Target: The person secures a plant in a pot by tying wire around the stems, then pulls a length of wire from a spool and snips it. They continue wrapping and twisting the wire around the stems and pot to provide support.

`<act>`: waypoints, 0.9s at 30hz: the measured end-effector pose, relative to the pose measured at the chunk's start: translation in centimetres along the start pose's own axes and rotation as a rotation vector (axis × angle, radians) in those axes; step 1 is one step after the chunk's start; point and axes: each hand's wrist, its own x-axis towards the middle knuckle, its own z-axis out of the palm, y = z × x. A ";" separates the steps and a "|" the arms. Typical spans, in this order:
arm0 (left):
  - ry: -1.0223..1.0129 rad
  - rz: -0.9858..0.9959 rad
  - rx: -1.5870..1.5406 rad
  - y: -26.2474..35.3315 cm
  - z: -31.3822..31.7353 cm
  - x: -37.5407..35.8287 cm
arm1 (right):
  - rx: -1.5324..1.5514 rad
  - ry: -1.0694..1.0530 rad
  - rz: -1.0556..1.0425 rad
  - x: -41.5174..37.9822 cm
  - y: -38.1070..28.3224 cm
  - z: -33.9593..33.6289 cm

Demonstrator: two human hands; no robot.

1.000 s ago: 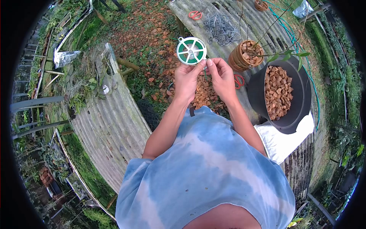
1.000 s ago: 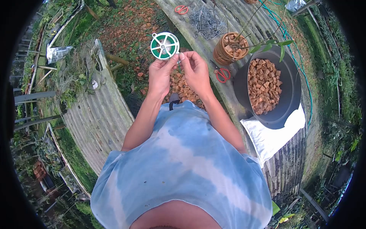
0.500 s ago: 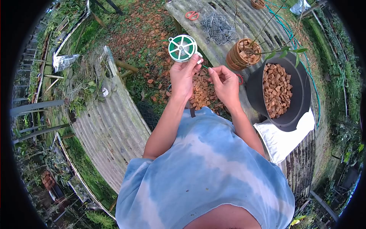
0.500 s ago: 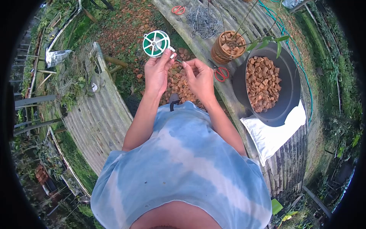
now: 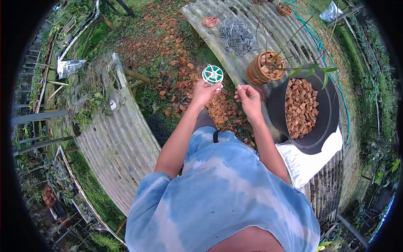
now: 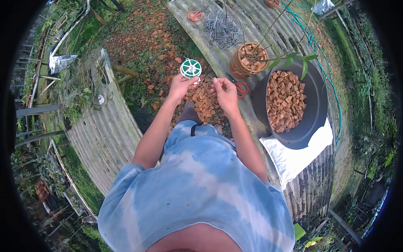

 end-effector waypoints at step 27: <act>-0.278 -0.135 0.710 -16.9 1.2 34.8 | 0.088 0.557 0.335 16.3 9.4 4.7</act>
